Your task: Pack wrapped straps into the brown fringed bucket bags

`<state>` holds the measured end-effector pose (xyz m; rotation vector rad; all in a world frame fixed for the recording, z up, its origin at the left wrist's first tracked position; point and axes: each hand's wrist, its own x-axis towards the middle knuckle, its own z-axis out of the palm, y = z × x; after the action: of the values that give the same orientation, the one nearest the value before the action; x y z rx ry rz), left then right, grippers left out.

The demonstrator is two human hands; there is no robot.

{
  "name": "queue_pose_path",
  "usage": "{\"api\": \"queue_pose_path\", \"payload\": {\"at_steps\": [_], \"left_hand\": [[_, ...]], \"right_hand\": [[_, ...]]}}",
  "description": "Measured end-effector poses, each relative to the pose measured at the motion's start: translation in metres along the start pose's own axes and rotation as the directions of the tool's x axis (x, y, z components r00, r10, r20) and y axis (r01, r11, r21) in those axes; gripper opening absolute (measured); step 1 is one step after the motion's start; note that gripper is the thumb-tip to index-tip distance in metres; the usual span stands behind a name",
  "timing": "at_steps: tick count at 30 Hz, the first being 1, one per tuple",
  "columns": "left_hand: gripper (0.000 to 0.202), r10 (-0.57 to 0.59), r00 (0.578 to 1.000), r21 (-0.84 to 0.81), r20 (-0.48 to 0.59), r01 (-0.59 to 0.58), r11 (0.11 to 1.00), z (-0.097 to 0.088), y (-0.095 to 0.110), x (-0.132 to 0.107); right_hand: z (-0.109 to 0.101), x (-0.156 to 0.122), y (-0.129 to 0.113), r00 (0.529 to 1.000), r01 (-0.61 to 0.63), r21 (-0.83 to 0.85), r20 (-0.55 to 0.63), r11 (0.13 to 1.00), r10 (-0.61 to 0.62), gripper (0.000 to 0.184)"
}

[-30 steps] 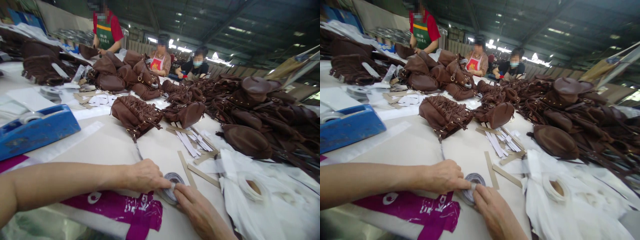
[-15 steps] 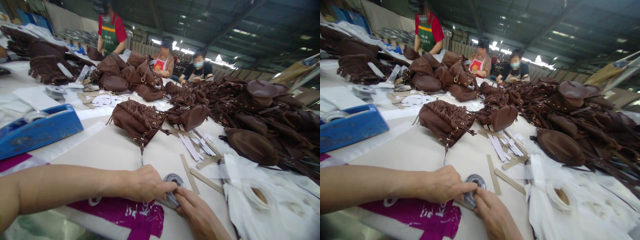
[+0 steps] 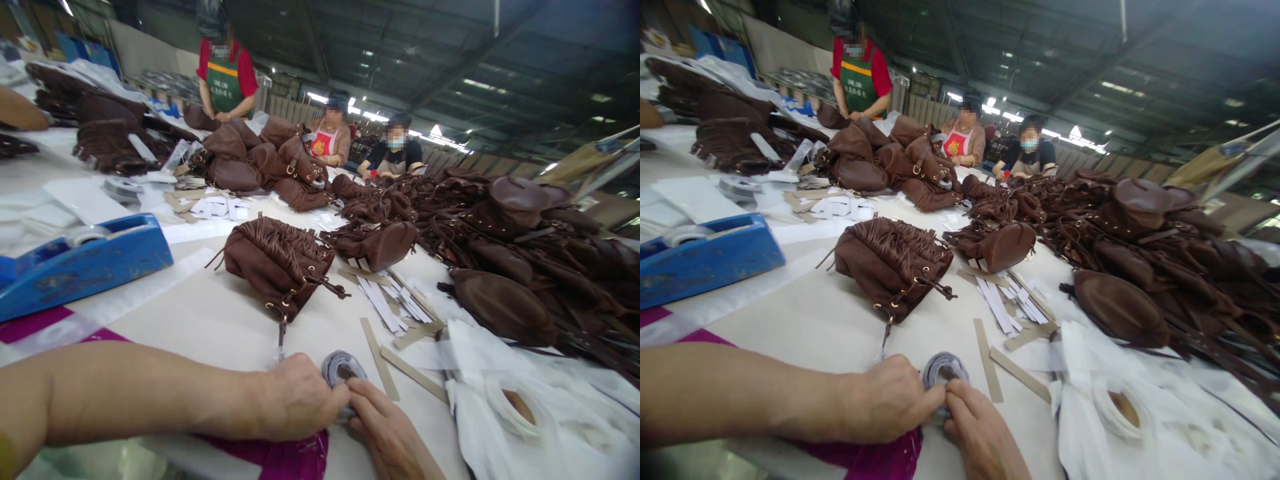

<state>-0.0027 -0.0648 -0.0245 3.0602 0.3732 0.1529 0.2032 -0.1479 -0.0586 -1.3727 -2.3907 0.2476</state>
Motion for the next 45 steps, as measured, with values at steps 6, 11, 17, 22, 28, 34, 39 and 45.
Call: {"api": "queue_pose_path", "payload": {"at_steps": [6,11,17,22,28,34,39,45], "left_hand": [[0.014,0.03,0.999,0.058,0.039,-0.032,0.998,-0.008,-0.016,0.001],[0.011,-0.051,0.998,0.059,0.027,0.05,0.997,-0.002,-0.008,0.002],[0.005,0.094,0.986,0.064,-0.135,-0.086,0.994,0.0,-0.04,-0.006],[0.003,0.01,0.988,-0.002,-0.155,-0.011,1.0,0.006,-0.031,-0.012],[0.012,0.064,0.991,-0.092,-0.118,-0.075,0.993,-0.005,-0.049,-0.016],[0.013,0.103,0.965,0.02,-0.241,-0.101,0.995,-0.006,-0.058,-0.008],[0.006,0.343,0.92,-0.105,-0.189,-0.366,0.925,-0.019,-0.078,0.001],[0.01,0.278,0.958,-0.53,-0.069,-0.271,0.803,-0.036,-0.102,0.013]], "right_hand": [[-0.011,0.011,-0.008,0.984,-0.06,-0.095,0.16,0.994,0.075,0.034],[0.003,0.012,-0.015,0.967,-0.206,-0.152,0.118,0.967,0.225,0.022],[-0.005,0.012,0.0,0.992,-0.045,-0.088,0.115,0.995,0.055,0.027],[-0.002,0.03,-0.016,0.981,-0.165,-0.058,0.097,0.985,0.17,0.026],[-0.01,0.041,-0.002,0.995,0.045,0.087,0.084,0.995,-0.053,0.026],[-0.012,0.054,0.0,0.983,-0.063,-0.039,0.171,0.997,0.069,0.017],[-0.029,0.064,-0.005,0.98,-0.008,0.215,0.198,0.977,-0.036,0.015],[-0.066,0.086,-0.006,0.948,-0.118,0.314,0.319,0.942,0.012,0.019]]}}
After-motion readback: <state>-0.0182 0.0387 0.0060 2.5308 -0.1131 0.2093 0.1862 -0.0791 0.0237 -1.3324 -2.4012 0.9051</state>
